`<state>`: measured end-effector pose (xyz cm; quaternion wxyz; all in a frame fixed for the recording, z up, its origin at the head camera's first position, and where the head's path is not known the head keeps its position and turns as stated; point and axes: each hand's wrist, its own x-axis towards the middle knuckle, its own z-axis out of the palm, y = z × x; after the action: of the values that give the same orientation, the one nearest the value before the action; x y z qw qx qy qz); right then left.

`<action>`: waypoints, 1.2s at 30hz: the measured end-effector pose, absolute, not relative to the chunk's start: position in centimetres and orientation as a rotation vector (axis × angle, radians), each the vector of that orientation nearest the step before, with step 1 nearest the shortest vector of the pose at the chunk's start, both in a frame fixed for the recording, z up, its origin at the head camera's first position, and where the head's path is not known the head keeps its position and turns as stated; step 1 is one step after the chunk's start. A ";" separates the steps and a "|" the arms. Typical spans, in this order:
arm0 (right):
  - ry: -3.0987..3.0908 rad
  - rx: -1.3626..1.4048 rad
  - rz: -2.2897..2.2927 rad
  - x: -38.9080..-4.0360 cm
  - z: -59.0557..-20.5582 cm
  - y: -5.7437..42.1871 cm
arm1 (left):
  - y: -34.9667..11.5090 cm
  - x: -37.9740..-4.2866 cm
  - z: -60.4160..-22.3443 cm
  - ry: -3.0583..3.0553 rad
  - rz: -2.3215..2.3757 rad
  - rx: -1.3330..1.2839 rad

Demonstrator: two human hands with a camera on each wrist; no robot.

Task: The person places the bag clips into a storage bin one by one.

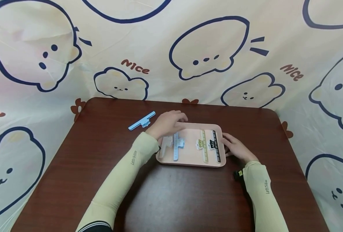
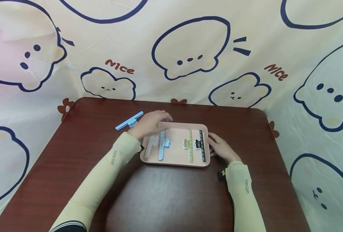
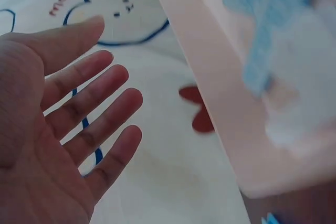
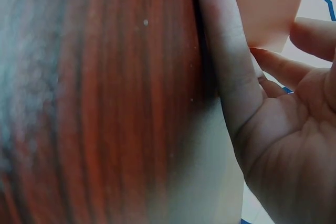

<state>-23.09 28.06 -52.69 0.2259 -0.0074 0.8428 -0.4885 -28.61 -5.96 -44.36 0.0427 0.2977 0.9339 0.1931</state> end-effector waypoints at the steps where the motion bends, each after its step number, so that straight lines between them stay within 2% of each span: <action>1: 2.322 -0.022 -1.347 -23.1 -52.6 28.0 | -6.7 -28.8 -44.3 2.874 0.579 0.899; 10: 2.312 -0.014 -1.350 -22.9 -52.0 27.8 | -15.5 -31.1 -44.9 2.920 0.366 0.759; 15: 2.314 -0.016 -1.344 -23.0 -52.2 28.1 | -18.6 -31.0 -45.7 2.836 0.408 0.683; 27: 2.310 -0.007 -1.344 -23.2 -52.3 28.1 | -18.8 -30.5 -47.2 2.769 0.334 0.766; 36: 2.314 0.006 -1.326 -23.3 -52.5 28.1 | -19.0 -30.7 -48.1 2.798 0.342 0.716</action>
<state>-23.34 28.12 -52.55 0.2351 0.0021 0.8433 -0.4833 -30.69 -19.02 -48.10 0.1166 0.2445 0.9555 0.1169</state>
